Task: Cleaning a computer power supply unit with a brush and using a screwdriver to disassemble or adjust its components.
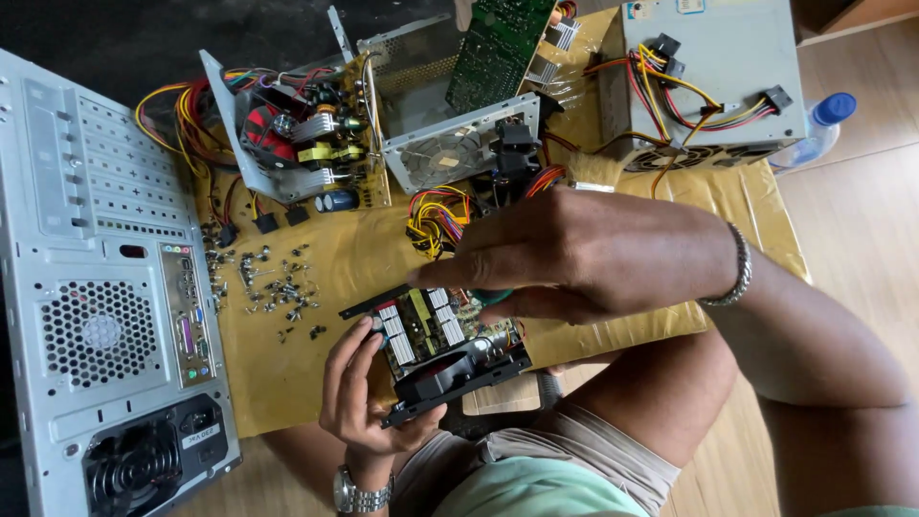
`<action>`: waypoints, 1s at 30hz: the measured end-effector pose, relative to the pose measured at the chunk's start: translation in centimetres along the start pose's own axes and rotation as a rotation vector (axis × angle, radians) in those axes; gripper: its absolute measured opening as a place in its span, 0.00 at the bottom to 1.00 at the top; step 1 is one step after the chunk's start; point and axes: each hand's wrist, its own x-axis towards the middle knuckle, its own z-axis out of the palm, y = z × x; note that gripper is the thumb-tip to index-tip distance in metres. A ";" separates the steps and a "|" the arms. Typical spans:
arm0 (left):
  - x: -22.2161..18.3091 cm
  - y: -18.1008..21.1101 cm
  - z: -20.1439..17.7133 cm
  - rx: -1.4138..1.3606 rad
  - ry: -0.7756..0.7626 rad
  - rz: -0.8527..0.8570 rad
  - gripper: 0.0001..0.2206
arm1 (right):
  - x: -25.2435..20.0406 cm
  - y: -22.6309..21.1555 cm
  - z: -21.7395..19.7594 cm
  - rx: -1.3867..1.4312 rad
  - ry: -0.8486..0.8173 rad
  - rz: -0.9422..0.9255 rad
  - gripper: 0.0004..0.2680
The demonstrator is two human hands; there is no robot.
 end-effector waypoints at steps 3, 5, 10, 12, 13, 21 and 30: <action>0.0 0.0 0.2 0.018 0.011 0.003 0.37 | 0.9 -0.1 -0.4 -0.340 0.030 -0.019 0.14; 0.1 0.3 0.2 0.032 0.003 -0.005 0.36 | 1.4 -0.6 -0.2 -0.465 -0.096 0.189 0.16; -0.4 -0.2 -0.1 0.032 -0.055 -0.028 0.37 | 2.5 -1.0 -0.9 -0.468 -0.237 0.094 0.06; -0.6 -0.5 -0.1 0.030 -0.071 -0.028 0.37 | 2.9 -0.4 -0.4 -0.474 -0.213 0.051 0.06; -0.5 -0.4 -0.1 0.047 -0.064 -0.023 0.37 | 3.0 -0.2 0.0 -0.592 -0.153 0.147 0.11; -0.3 -0.6 0.1 0.092 -0.067 0.033 0.39 | 2.0 -0.6 -0.9 -0.716 -0.134 0.110 0.06; -0.3 -0.1 0.2 0.113 -0.053 0.011 0.39 | 1.8 -0.4 -1.3 -0.768 -0.101 0.205 0.07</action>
